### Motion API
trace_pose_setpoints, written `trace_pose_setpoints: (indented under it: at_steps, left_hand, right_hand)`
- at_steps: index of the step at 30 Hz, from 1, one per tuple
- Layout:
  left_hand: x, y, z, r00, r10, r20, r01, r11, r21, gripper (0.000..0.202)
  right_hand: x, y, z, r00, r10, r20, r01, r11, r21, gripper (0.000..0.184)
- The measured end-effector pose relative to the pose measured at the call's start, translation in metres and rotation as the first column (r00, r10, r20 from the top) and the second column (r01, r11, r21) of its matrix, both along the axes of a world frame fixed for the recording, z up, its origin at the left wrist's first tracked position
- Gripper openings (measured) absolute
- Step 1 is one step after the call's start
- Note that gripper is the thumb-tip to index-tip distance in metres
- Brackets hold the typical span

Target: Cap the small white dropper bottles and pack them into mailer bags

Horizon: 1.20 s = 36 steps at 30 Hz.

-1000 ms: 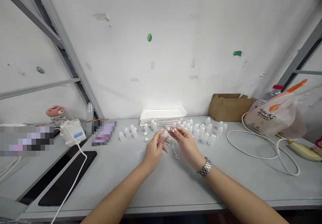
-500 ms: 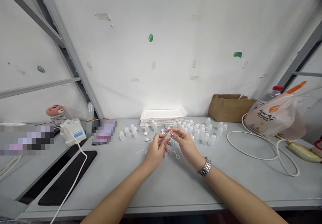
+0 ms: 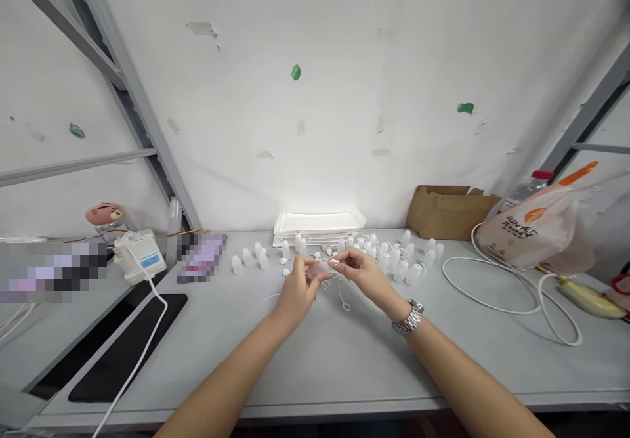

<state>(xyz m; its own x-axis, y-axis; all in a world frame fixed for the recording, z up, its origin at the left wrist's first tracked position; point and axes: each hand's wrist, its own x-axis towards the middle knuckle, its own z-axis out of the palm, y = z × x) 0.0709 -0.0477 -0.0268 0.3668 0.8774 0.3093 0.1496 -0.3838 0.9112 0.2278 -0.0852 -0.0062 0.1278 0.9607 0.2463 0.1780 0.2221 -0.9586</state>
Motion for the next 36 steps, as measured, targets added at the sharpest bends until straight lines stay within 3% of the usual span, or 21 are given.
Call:
trace_pose_setpoints:
  at_steps: [4, 10, 14, 19, 27, 36]
  left_hand:
    - [-0.006, 0.006, -0.003, 0.994, 0.025, -0.107, -0.006, 0.985, 0.172, 0.024]
    - [-0.006, 0.004, 0.002, 0.993, -0.029, -0.118, 0.052, 0.980, 0.195, 0.029]
    - [-0.005, 0.002, 0.008, 0.987, -0.082, -0.140, 0.094, 0.992, 0.083, 0.024]
    - [-0.005, 0.002, 0.010, 0.991, -0.121, -0.057, 0.120, 0.993, -0.022, 0.022]
    - [-0.007, 0.002, 0.008, 1.000, 0.010, 0.005, -0.010, 0.995, 0.102, 0.029]
    - [-0.005, -0.001, 0.003, 1.000, 0.014, -0.007, -0.012, 0.973, 0.232, 0.028]
  right_hand:
    - [0.000, 0.000, -0.001, 0.978, -0.007, 0.209, 0.009, 1.000, -0.006, 0.030]
    - [-0.005, -0.003, -0.002, 0.914, -0.088, 0.397, 0.071, 0.996, 0.057, 0.037]
    - [-0.001, -0.004, 0.003, 0.933, -0.053, 0.356, 0.027, 0.997, 0.078, 0.030]
    - [0.001, -0.007, 0.006, 0.961, 0.027, 0.275, -0.076, 0.983, 0.168, 0.018]
    - [-0.001, -0.008, 0.001, 0.958, -0.023, 0.286, -0.052, 0.967, 0.251, 0.012]
    - [-0.002, -0.005, -0.013, 0.853, -0.142, 0.502, -0.073, 0.920, 0.384, 0.017]
